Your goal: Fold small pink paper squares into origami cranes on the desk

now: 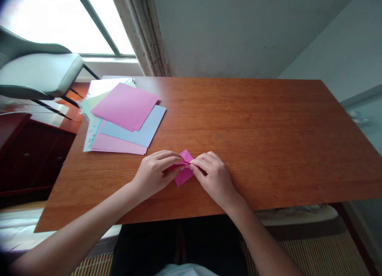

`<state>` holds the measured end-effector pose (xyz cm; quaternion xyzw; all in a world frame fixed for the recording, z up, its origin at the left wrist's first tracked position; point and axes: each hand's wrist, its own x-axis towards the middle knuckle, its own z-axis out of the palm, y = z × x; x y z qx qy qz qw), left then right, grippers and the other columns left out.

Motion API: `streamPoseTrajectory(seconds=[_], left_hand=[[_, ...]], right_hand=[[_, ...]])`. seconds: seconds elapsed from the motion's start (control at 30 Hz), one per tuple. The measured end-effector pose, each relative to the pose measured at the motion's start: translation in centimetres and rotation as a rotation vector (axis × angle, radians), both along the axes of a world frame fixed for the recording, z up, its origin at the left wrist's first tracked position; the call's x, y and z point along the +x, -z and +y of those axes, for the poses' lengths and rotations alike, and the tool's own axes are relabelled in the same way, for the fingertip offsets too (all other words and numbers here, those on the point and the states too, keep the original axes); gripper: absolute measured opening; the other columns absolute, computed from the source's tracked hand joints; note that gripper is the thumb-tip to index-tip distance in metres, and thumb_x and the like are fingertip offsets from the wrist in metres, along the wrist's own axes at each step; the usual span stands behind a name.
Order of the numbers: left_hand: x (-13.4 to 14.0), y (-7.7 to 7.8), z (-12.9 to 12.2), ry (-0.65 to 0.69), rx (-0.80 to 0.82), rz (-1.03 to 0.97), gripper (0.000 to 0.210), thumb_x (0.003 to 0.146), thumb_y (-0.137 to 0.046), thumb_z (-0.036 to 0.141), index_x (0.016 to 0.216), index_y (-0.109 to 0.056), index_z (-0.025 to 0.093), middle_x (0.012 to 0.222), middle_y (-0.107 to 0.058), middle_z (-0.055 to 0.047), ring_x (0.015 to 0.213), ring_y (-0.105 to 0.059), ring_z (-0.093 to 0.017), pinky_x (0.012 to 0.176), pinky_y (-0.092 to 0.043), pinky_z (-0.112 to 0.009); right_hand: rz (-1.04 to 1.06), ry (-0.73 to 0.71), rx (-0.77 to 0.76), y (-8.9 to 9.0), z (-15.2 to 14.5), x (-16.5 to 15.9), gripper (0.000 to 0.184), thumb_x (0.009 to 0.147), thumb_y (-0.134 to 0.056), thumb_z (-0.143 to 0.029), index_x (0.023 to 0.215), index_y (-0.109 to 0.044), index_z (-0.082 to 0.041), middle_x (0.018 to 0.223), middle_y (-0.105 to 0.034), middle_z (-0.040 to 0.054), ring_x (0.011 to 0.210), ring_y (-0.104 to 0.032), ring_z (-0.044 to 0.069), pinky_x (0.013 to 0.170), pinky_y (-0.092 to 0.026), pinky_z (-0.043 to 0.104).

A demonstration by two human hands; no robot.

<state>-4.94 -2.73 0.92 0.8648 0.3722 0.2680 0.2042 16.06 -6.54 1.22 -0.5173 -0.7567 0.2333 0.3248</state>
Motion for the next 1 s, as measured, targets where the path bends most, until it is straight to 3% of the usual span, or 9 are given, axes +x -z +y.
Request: streamPoseTrajectory(seconds=[0.47,0.67,0.8,1.0], left_hand=[[0.0,-0.2,0.1,0.028,0.042,0.034,0.010,0.093,-0.061,0.024,0.094,-0.070,0.020,0.095,-0.075,-0.004,0.085,-0.068,-0.018,0.078,-0.055,-0.031],[-0.8,-1.3,-2.7,0.008,0.296,0.175,0.037,0.092,-0.056,0.014,0.128,-0.061,0.017,0.130,-0.067,-0.013,0.117,-0.063,-0.027,0.096,-0.054,-0.043],[-1.4,-1.5,-4.9,0.015,0.369,0.229,0.038,0.088,-0.058,0.010,0.125,-0.064,0.012,0.136,-0.064,-0.015,0.127,-0.057,-0.031,0.102,-0.051,-0.046],[-1.1,-1.0,-6.2,0.084,0.316,0.235,0.031,0.093,-0.058,0.017,0.122,-0.067,0.012,0.129,-0.070,-0.010,0.120,-0.063,-0.027,0.109,-0.047,-0.045]], right_hand=[[0.055,0.009,0.014,0.3,-0.2,-0.1,0.010,0.094,-0.063,-0.017,0.092,-0.070,-0.024,0.088,-0.074,0.0019,0.081,-0.064,0.019,0.076,-0.050,0.035],[0.057,0.019,-0.041,0.1,0.3,0.0,0.012,0.093,-0.063,-0.016,0.090,-0.070,-0.024,0.086,-0.074,0.0019,0.080,-0.063,0.019,0.073,-0.051,0.034],[0.016,0.009,-0.068,-0.5,0.8,-0.1,0.013,0.093,-0.061,-0.015,0.088,-0.070,-0.023,0.084,-0.074,0.0022,0.080,-0.062,0.020,0.073,-0.050,0.035],[-0.060,0.060,-0.099,-0.7,1.1,0.0,0.013,0.092,-0.059,-0.015,0.085,-0.067,-0.022,0.080,-0.071,0.0020,0.077,-0.060,0.020,0.073,-0.048,0.036]])
